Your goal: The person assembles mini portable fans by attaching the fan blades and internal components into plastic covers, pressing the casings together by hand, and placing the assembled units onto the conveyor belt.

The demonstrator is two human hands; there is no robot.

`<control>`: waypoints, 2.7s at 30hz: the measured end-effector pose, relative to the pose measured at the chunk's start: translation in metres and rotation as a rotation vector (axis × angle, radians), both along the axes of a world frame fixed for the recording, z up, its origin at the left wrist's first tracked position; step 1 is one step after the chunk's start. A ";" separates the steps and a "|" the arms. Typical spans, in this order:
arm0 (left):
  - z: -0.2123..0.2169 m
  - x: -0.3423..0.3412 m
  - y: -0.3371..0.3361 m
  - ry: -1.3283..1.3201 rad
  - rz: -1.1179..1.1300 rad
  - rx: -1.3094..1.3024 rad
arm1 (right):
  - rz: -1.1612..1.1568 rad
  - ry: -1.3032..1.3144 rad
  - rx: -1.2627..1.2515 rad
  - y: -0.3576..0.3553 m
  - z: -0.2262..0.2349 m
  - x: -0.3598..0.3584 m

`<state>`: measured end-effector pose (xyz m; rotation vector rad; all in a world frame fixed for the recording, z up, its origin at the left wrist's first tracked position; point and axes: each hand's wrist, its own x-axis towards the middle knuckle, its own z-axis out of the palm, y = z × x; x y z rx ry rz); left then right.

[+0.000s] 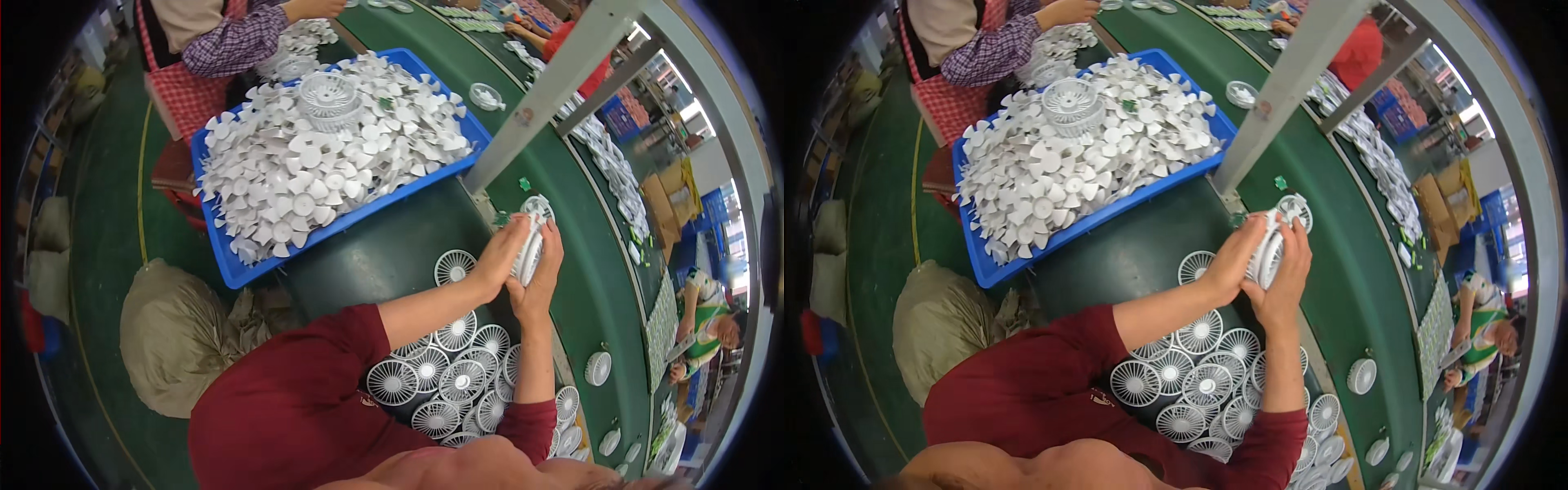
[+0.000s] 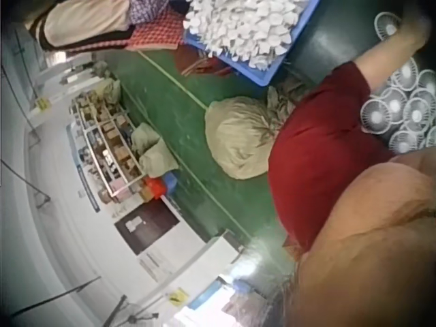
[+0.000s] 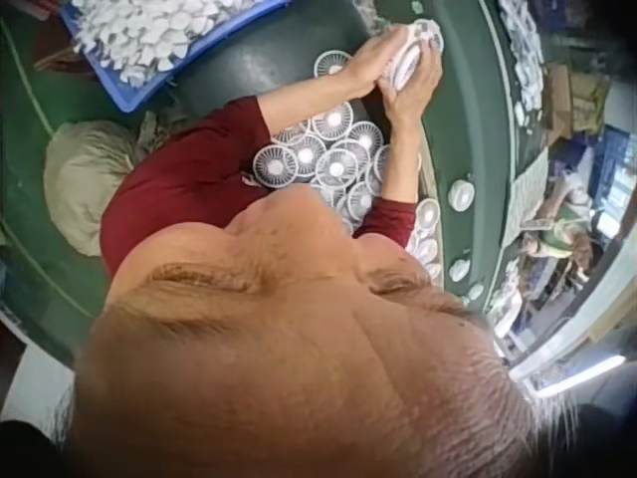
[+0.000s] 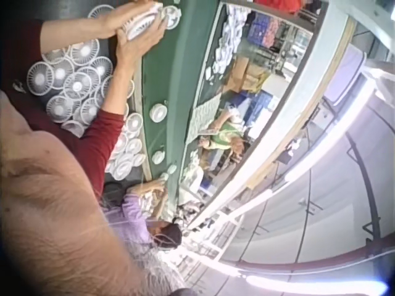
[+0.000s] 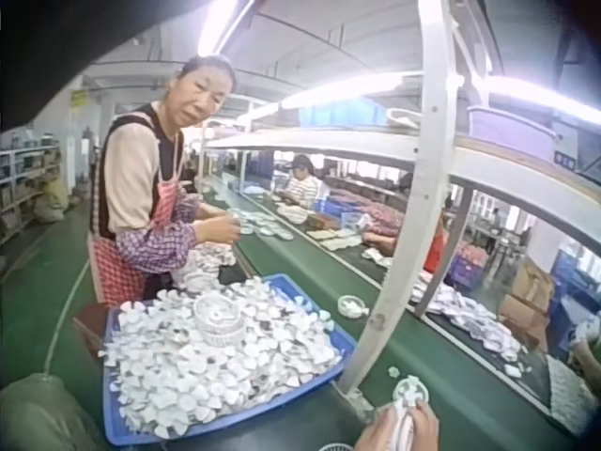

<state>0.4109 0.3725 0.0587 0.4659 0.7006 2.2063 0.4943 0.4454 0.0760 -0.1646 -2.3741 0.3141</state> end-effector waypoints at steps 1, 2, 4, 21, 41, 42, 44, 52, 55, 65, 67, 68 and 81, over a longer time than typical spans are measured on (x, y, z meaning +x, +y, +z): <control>0.004 0.003 -0.001 0.031 0.006 -0.020 | 0.037 0.032 -0.182 -0.003 -0.004 0.000; 0.005 0.007 0.001 0.066 0.026 -0.083 | 0.067 0.063 -0.361 -0.005 -0.010 0.002; -0.012 0.015 0.014 0.304 0.162 -0.154 | 0.048 0.086 -0.724 -0.004 -0.028 0.006; 0.015 0.020 -0.013 0.968 0.675 -0.121 | 0.160 0.283 -1.597 -0.016 -0.003 0.017; -0.005 0.020 0.004 0.806 0.526 -0.074 | -0.104 0.111 -0.748 -0.020 -0.016 0.015; -0.009 0.022 0.006 0.784 0.454 -0.127 | -0.032 0.097 -0.786 -0.013 -0.014 0.022; -0.021 0.016 0.008 0.858 0.349 -0.202 | -0.022 0.004 -0.783 0.009 -0.013 0.035; -0.029 0.011 0.005 1.267 0.031 -0.456 | -0.998 -0.337 -0.121 0.105 -0.033 0.202; -0.026 0.000 0.016 1.403 -0.048 -0.578 | -0.830 -0.313 0.049 0.068 -0.026 0.217; -0.036 0.017 0.169 1.582 -0.201 -0.998 | -0.358 -0.540 -0.161 -0.025 -0.031 0.171; -0.045 0.028 0.184 1.577 -0.212 -0.953 | -0.354 -0.539 -0.172 -0.024 -0.029 0.175; -0.048 0.034 0.187 1.570 -0.216 -0.924 | -0.358 -0.530 -0.165 -0.026 -0.026 0.176; -0.050 -0.001 0.092 0.353 -0.232 -0.299 | -0.255 -0.417 -0.371 -0.037 0.004 0.178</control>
